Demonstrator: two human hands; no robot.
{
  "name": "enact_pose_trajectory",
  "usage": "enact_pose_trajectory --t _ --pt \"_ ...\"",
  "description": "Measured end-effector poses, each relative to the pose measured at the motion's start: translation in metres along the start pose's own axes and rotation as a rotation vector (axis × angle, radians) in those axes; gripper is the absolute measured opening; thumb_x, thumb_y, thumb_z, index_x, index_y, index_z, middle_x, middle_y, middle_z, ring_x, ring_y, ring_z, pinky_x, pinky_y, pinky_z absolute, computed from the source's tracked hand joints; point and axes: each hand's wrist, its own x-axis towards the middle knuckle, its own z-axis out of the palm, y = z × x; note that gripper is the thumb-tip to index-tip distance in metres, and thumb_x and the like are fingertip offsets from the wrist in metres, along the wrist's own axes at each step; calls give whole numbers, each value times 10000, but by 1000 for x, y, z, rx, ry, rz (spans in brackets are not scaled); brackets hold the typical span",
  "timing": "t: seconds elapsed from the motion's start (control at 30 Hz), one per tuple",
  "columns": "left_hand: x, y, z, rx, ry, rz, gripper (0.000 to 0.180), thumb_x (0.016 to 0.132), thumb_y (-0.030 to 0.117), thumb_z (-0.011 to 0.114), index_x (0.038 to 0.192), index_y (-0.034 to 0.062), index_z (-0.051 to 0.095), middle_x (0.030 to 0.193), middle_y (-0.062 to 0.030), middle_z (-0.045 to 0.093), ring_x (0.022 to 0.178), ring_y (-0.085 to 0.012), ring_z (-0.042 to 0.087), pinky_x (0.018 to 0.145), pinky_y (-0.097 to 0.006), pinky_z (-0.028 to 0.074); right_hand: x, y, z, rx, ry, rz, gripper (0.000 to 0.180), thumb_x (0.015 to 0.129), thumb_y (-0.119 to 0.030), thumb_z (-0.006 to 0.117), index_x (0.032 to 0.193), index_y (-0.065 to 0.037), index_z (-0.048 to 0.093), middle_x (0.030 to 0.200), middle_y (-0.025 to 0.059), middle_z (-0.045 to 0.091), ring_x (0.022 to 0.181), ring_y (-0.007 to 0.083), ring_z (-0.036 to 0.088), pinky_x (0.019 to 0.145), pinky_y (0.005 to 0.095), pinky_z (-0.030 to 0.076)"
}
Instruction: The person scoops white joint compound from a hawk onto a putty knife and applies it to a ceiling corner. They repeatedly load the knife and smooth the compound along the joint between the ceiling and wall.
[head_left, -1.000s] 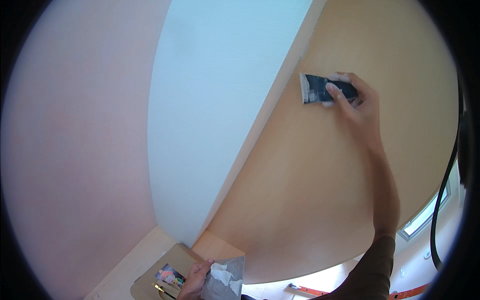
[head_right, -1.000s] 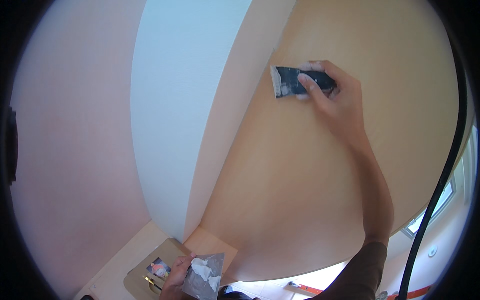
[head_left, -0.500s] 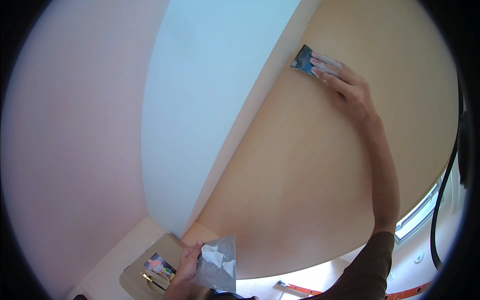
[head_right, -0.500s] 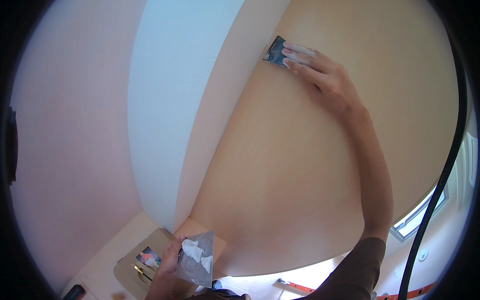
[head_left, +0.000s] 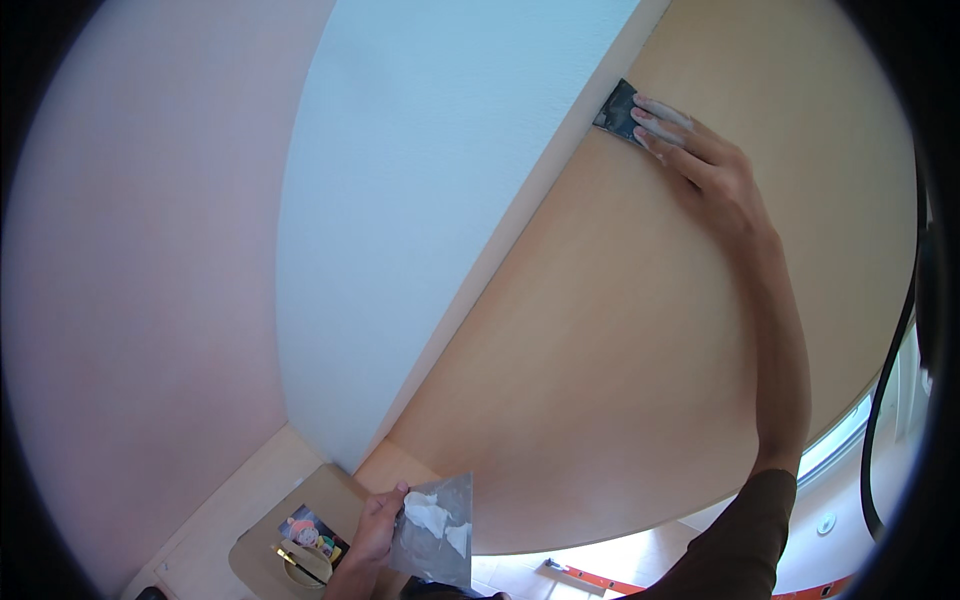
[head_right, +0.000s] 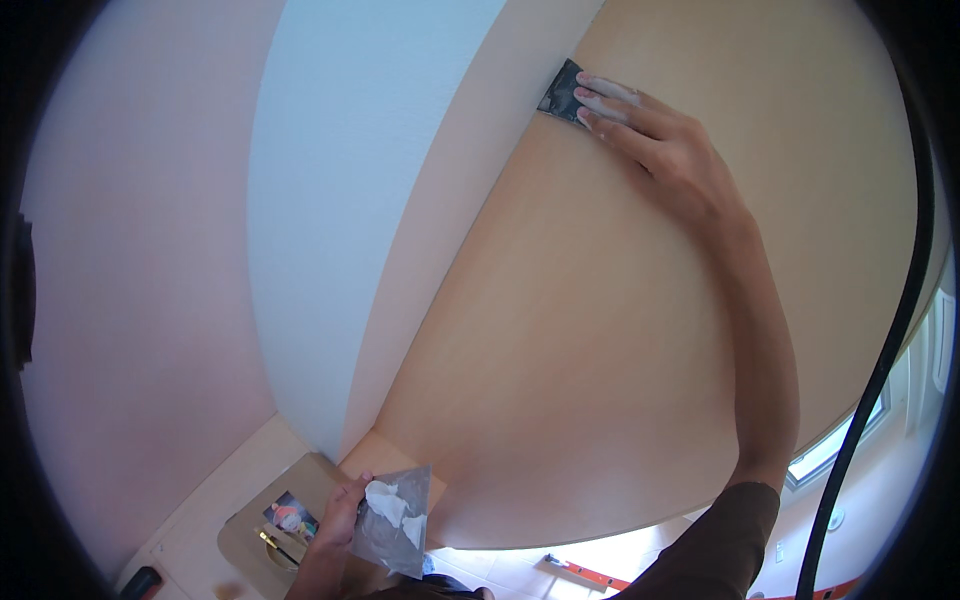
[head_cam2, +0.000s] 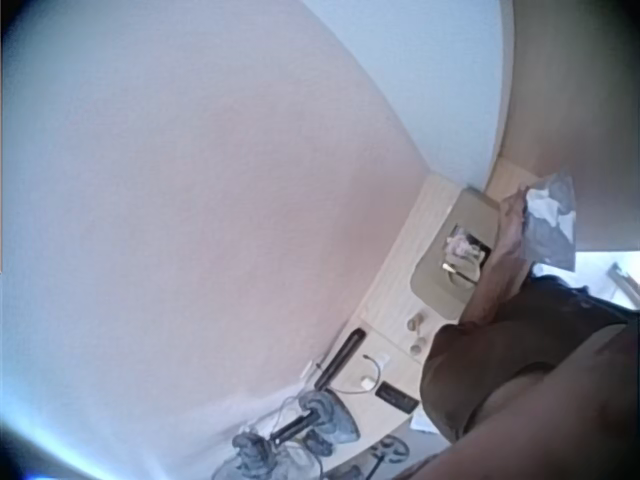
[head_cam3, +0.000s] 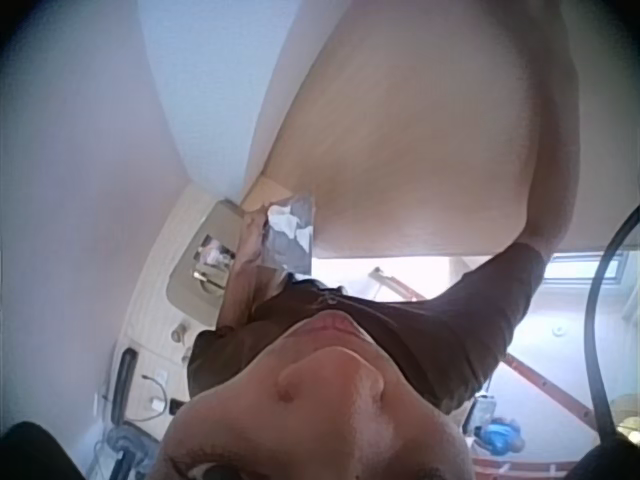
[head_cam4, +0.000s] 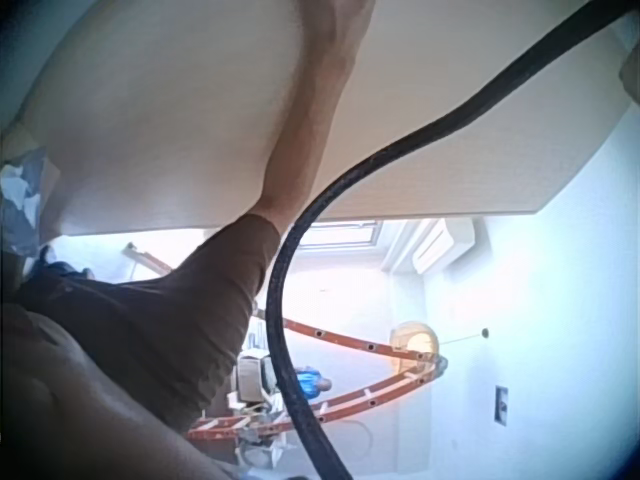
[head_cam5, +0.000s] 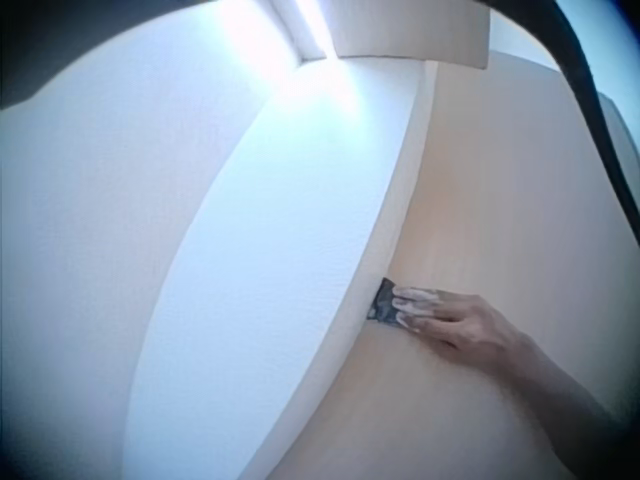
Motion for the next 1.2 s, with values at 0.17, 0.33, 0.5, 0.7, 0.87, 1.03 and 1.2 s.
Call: enact_pose_trajectory --t 0.17,0.33,0.5,0.7,0.87,1.03,1.2 --pt "4 -6 -7 49 -13 36 432 980 340 457 848 -12 669 784 -60 666 668 -113 603 641 -264 488 5 -8 2 -60 -68 -9 211 764 28 633 974 19 648 1112 124 641 1057 266 607 834 347 536" --pt "-8 10 8 9 -36 22 430 989 329 438 867 -15 664 796 -65 665 717 -119 608 665 -273 493 11 -6 -16 -130 -138 -7 271 721 87 632 986 30 645 1101 125 645 1044 278 612 819 352 543" --pt "-18 13 32 -163 48 37 409 998 324 402 997 -29 608 916 -96 656 827 -160 636 769 -316 517 -30 -35 -48 129 181 219 284 750 95 646 1023 16 646 1036 139 660 909 234 664 741 306 559" --pt "-18 18 46 -253 -15 235 412 1007 323 365 1083 -34 554 1007 -127 635 897 -186 639 799 -332 540 -64 -117 -58 1090 178 945 164 820 20 653 983 4 651 902 107 654 817 181 673 679 246 553" --pt "-19 24 34 -106 -61 217 402 997 329 408 1002 -27 594 906 -83 643 820 -137 634 739 -293 533 -77 -185 -66 1123 -104 704 157 766 4 689 919 0 654 884 102 656 783 213 685 651 275 564" --pt "-21 36 25 188 -130 97 418 976 358 459 848 0 634 738 -25 612 665 -78 583 612 -243 486 -80 -235 -69 1072 -210 84 226 663 -44 730 885 -22 689 844 120 668 788 273 692 632 312 572" --pt "-41 47 42 310 -114 89 418 979 342 453 822 1 636 717 -27 611 578 -68 568 536 -237 476 -88 -255 -68 1107 -167 14 198 621 8 704 818 1 686 819 134 658 770 292 689 642 361 584"
